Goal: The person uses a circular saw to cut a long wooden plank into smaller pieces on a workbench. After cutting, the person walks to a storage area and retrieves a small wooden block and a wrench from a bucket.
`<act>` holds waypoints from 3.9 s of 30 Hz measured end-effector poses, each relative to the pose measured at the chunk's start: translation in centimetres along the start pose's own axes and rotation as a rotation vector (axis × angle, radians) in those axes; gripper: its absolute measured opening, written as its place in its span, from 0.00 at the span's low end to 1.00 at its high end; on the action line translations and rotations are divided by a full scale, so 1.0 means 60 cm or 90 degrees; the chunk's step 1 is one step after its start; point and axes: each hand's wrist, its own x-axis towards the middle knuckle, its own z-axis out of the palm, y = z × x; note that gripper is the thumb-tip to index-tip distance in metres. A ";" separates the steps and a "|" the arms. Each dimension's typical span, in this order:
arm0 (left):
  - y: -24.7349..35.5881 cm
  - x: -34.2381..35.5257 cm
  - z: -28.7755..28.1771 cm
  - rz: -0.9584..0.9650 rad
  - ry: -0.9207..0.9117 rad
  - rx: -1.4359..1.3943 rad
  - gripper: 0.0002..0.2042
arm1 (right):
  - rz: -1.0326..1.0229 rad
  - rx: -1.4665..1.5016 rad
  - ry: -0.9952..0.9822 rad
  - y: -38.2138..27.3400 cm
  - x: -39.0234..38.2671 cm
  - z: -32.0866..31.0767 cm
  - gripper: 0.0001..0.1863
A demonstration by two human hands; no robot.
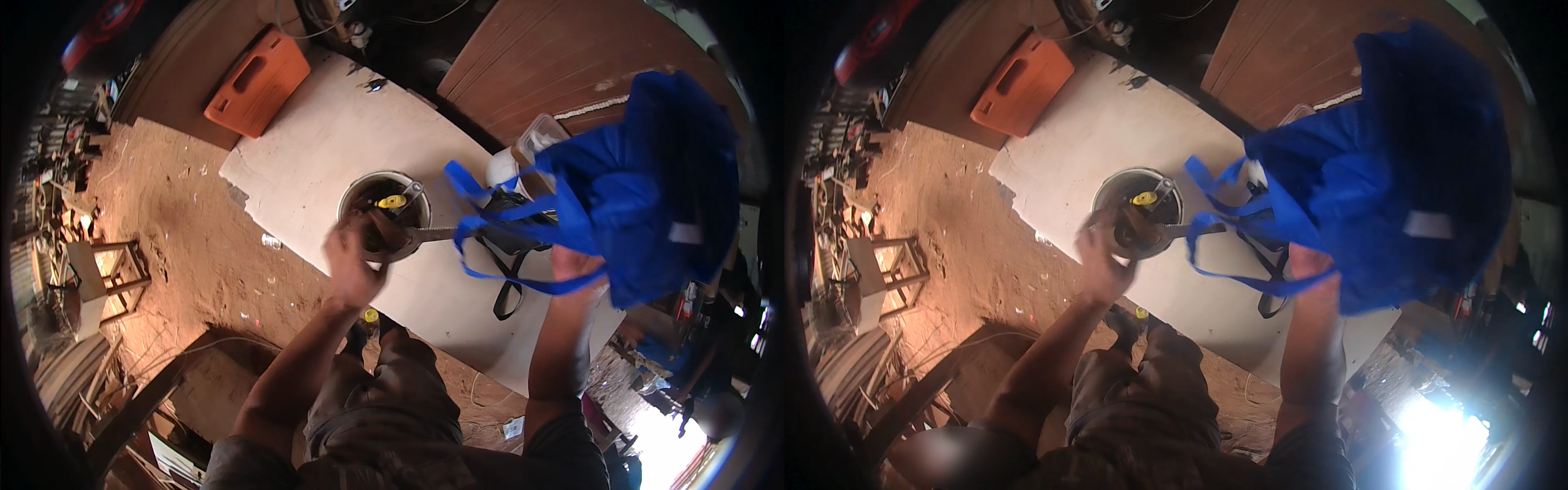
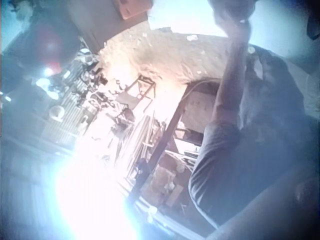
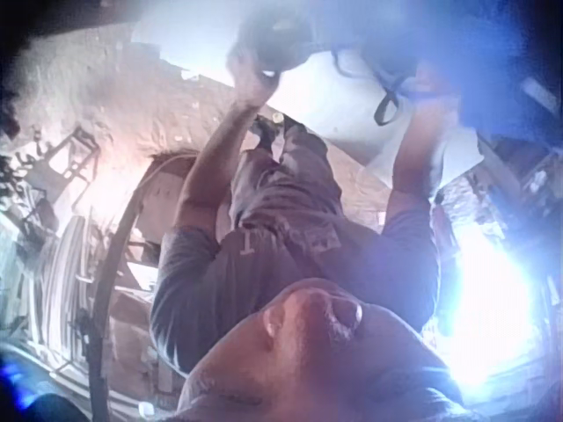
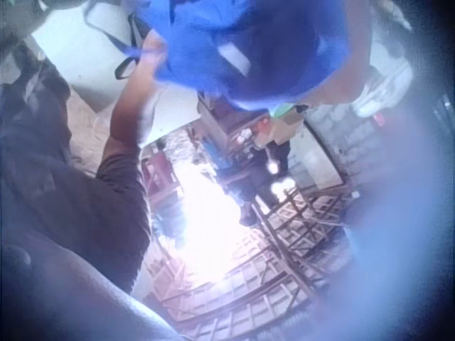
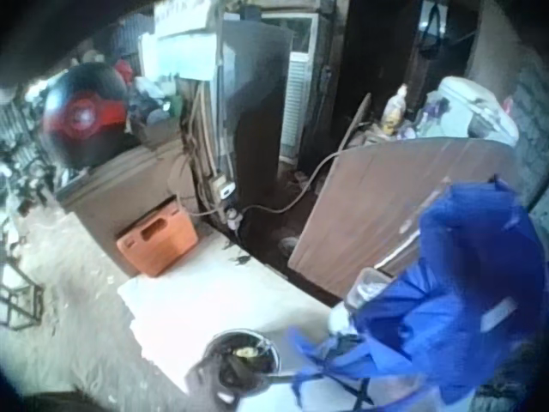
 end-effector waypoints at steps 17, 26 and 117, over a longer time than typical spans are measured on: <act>0.002 0.045 -0.032 -0.139 0.135 -0.435 0.11 | -0.220 -1.250 -0.076 0.035 0.116 -0.312 0.28; 0.023 0.105 -0.138 -0.268 0.214 -0.628 0.21 | -0.400 -1.194 0.257 -0.010 0.061 -0.149 0.32; 0.033 -0.081 -0.133 -0.607 -0.175 -0.818 0.23 | 0.547 -0.773 -0.662 0.193 -0.085 0.101 0.16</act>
